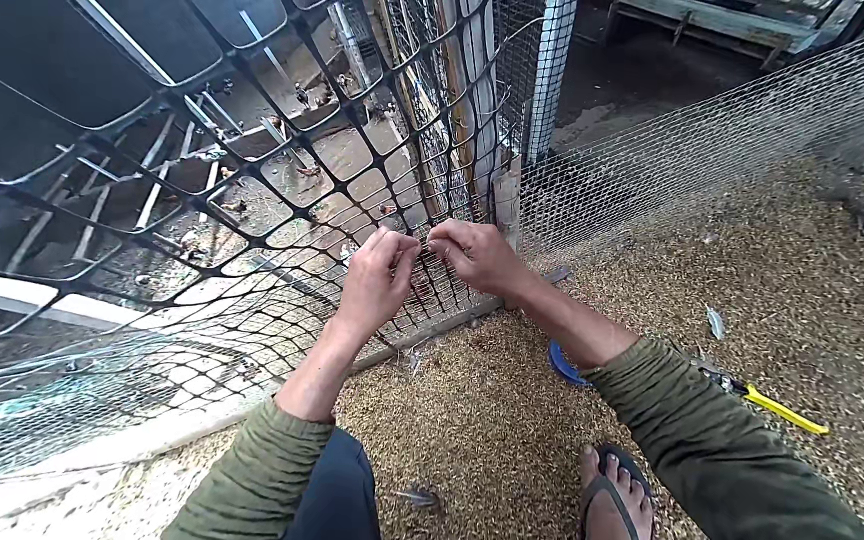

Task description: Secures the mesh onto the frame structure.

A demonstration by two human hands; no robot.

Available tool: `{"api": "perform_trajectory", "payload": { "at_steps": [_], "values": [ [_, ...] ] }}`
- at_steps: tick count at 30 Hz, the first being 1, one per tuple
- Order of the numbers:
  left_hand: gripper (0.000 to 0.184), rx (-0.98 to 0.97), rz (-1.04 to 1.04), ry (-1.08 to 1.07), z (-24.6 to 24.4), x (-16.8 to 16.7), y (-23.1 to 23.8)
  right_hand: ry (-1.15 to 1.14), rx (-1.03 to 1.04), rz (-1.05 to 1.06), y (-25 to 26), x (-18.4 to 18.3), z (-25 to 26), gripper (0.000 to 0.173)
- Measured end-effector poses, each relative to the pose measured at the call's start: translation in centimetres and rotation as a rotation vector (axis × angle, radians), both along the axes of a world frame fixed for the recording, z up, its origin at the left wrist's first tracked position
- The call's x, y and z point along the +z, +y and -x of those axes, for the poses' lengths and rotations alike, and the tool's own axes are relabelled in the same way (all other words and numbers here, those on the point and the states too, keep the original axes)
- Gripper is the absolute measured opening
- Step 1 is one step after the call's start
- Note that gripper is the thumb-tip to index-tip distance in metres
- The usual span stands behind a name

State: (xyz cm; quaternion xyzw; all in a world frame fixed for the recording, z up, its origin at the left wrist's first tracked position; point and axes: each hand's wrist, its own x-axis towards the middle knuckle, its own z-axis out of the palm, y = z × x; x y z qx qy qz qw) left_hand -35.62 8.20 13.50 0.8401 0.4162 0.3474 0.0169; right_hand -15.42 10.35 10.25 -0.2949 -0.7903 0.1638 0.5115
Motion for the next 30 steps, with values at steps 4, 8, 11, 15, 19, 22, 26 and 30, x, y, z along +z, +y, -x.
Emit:
{"api": "perform_trajectory", "payload": {
  "at_steps": [4,8,11,15,19,22,26,30],
  "values": [
    [0.018,0.114,0.045,-0.023,0.8,0.7,-1.5,-0.012,-0.077,0.027,0.1,-0.3,-0.3,0.015],
    [0.021,0.283,0.239,-0.092,1.0,2.1,-2.8,0.0,-0.222,0.067,0.2,-0.6,0.2,0.016],
    [0.019,0.326,0.457,-0.339,0.8,2.7,-2.8,-0.047,-0.386,0.037,-0.1,-0.6,0.9,0.012],
    [0.024,0.138,0.686,-0.864,-0.2,2.1,-3.0,-0.129,-0.482,0.019,0.0,-0.7,1.6,0.012],
    [0.027,0.125,0.661,-0.782,-0.9,0.6,-3.9,-0.129,-0.438,0.285,-0.6,-0.6,-0.1,0.017],
    [0.027,0.151,0.607,-0.575,-1.6,-0.3,-4.4,-0.067,-0.396,0.372,-1.5,0.0,-1.1,0.019],
    [0.029,0.167,0.491,-0.422,-2.9,-0.4,-5.1,0.01,-0.179,0.539,-2.9,2.1,-0.4,0.025],
    [0.04,0.154,0.337,-0.256,-4.3,-1.5,-5.7,0.272,0.227,1.021,-2.6,4.1,1.4,0.035]
  ]
}}
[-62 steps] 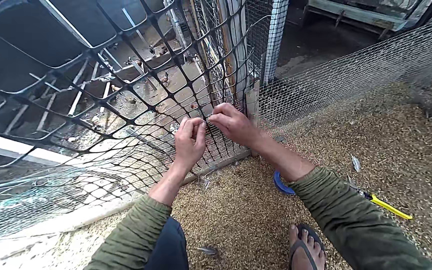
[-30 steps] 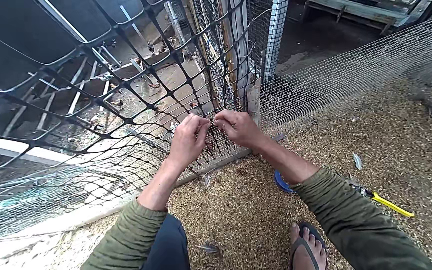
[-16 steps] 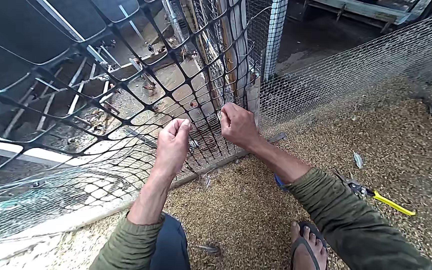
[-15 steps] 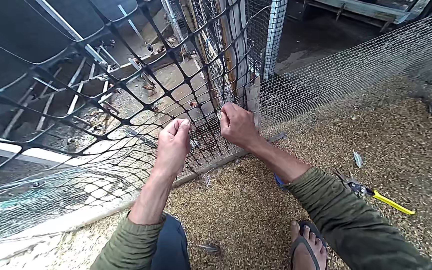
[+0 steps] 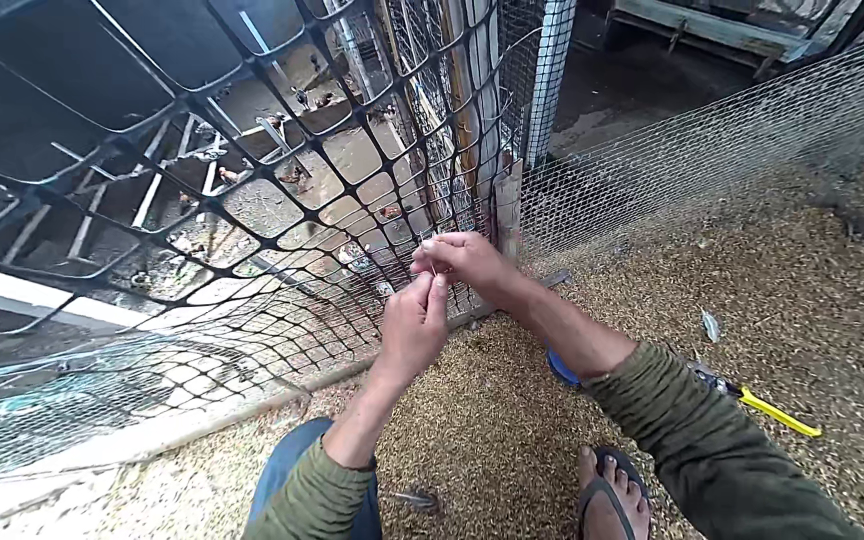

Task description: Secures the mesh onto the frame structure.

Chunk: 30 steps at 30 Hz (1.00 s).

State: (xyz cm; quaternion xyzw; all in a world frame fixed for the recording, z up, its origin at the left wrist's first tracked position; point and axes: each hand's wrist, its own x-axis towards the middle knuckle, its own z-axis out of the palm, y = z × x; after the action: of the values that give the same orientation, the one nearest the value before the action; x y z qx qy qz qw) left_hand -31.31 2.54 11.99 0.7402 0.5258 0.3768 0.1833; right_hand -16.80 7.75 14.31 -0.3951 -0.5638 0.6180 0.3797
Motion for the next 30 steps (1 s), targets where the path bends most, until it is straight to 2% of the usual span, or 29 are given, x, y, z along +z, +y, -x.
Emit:
{"api": "perform_trajectory", "payload": {
  "at_steps": [5,8,12,15,21,25,30],
  "values": [
    [0.05,0.069,-0.22,-0.007,-1.5,-2.1,-0.2,0.198,-0.09,0.305,0.4,1.0,1.2,0.025],
    [0.046,0.09,-0.36,-0.078,-2.6,-2.9,-0.3,0.262,-0.181,0.464,0.4,2.2,1.7,0.02],
    [0.04,0.05,-0.493,-0.121,-3.1,-3.4,-0.1,0.239,-0.261,0.543,0.5,3.3,2.3,0.019],
    [0.036,0.008,-0.496,-0.151,-3.4,-3.5,-0.4,0.127,-0.299,0.514,0.5,3.6,2.5,0.018],
    [0.036,0.014,-0.481,-0.178,-3.2,-4.0,-1.0,-0.083,-0.383,0.308,-0.3,3.1,3.6,0.013],
    [0.034,0.0,-0.481,-0.17,-2.9,-4.2,-1.4,-0.106,-0.46,0.279,0.1,3.0,4.6,0.017],
    [0.033,-0.015,-0.506,-0.17,-2.9,-4.8,-1.3,-0.091,-0.462,0.223,0.6,2.0,4.6,0.02]
  ]
}}
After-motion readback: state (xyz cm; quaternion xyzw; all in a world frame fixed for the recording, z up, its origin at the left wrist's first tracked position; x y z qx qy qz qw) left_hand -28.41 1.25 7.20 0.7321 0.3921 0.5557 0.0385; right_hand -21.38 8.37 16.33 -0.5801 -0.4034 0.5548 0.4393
